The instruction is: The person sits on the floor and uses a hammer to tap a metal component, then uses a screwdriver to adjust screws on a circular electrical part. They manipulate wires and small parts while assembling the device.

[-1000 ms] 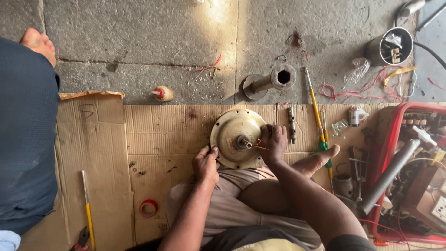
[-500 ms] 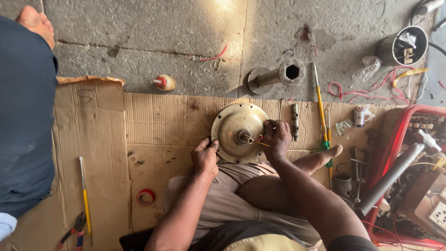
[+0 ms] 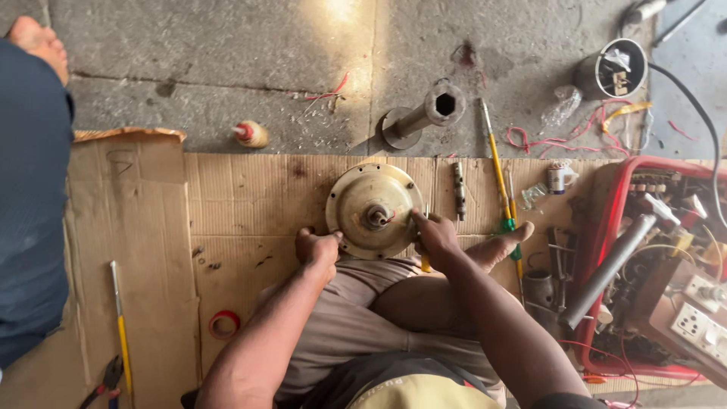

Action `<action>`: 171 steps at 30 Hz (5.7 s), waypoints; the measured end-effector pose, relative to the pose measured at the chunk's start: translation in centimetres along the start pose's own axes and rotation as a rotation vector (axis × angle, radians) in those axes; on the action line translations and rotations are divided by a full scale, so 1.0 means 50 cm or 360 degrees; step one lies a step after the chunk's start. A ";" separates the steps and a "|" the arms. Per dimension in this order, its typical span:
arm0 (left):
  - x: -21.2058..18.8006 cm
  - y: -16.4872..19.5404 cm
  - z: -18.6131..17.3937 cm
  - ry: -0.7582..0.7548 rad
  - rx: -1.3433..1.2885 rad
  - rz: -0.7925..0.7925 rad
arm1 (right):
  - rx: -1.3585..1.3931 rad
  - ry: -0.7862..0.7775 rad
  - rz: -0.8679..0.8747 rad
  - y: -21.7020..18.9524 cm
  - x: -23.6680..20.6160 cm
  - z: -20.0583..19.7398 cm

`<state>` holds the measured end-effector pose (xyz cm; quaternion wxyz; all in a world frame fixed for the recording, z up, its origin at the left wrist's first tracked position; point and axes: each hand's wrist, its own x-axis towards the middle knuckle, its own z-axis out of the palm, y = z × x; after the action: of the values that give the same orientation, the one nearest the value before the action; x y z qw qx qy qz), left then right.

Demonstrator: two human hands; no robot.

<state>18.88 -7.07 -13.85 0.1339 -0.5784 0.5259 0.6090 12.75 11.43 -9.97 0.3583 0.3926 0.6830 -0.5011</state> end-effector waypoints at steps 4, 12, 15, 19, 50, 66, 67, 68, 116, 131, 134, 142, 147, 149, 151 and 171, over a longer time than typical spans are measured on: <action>0.007 0.009 -0.030 -0.0142 -0.0183 -0.0042 | 0.0153 -0.0229 0.0079 0.031 0.009 -0.014; 0.083 -0.047 -0.365 0.0461 -0.1083 0.0142 | 0.0330 -0.0103 -0.0546 0.007 0.074 0.000; 0.103 -0.066 -0.405 0.0722 -0.0999 0.0117 | 0.0099 0.0007 -0.0279 0.013 0.069 0.002; 0.129 -0.055 -0.394 0.0831 -0.0959 0.0046 | 0.0102 0.0040 -0.0160 0.024 0.062 -0.004; -0.126 -0.145 -0.018 -0.1087 -0.0879 -0.0377 | -0.0253 -0.0587 -0.0953 0.171 -0.078 -0.059; -0.079 -0.062 0.094 -0.0155 0.1052 0.0771 | 0.0539 0.0029 -0.0701 0.043 0.028 -0.122; -0.077 -0.057 0.096 -0.0146 0.1139 0.0800 | 0.0511 0.0060 -0.0641 0.042 0.029 -0.121; -0.073 -0.052 0.096 -0.0135 0.1147 0.0940 | 0.0477 0.0090 -0.0573 0.041 0.029 -0.120; -0.038 -0.007 0.107 -0.0288 0.1860 0.0701 | -0.0492 0.0624 -0.1475 0.000 0.041 0.010; -0.039 -0.006 0.108 -0.0307 0.1869 0.0654 | -0.0720 0.0787 -0.1360 -0.010 0.048 0.022; -0.037 -0.006 0.107 -0.0305 0.1850 0.0670 | -0.0787 0.0835 -0.1179 -0.012 0.045 0.024; -0.037 -0.010 0.109 -0.0304 0.1851 0.0655 | -0.0763 0.0864 -0.1436 -0.006 0.050 0.030; -0.034 -0.013 0.107 -0.0277 0.1800 0.0734 | -0.0674 0.1004 -0.1419 -0.005 0.054 0.037; -0.032 -0.016 0.105 -0.0270 0.1792 0.0751 | -0.0674 0.0926 -0.1647 0.001 0.055 0.038; -0.031 -0.020 0.105 -0.0258 0.1803 0.0780 | -0.0714 0.0926 -0.1667 0.004 0.057 0.038; -0.024 -0.021 0.107 -0.0266 0.1815 0.0822 | -0.0704 0.1046 -0.1396 -0.021 0.051 0.048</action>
<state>17.03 -1.87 -14.55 0.3105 -0.2209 0.8782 0.2889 10.95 9.37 -12.40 -0.0394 0.1243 0.9449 -0.3002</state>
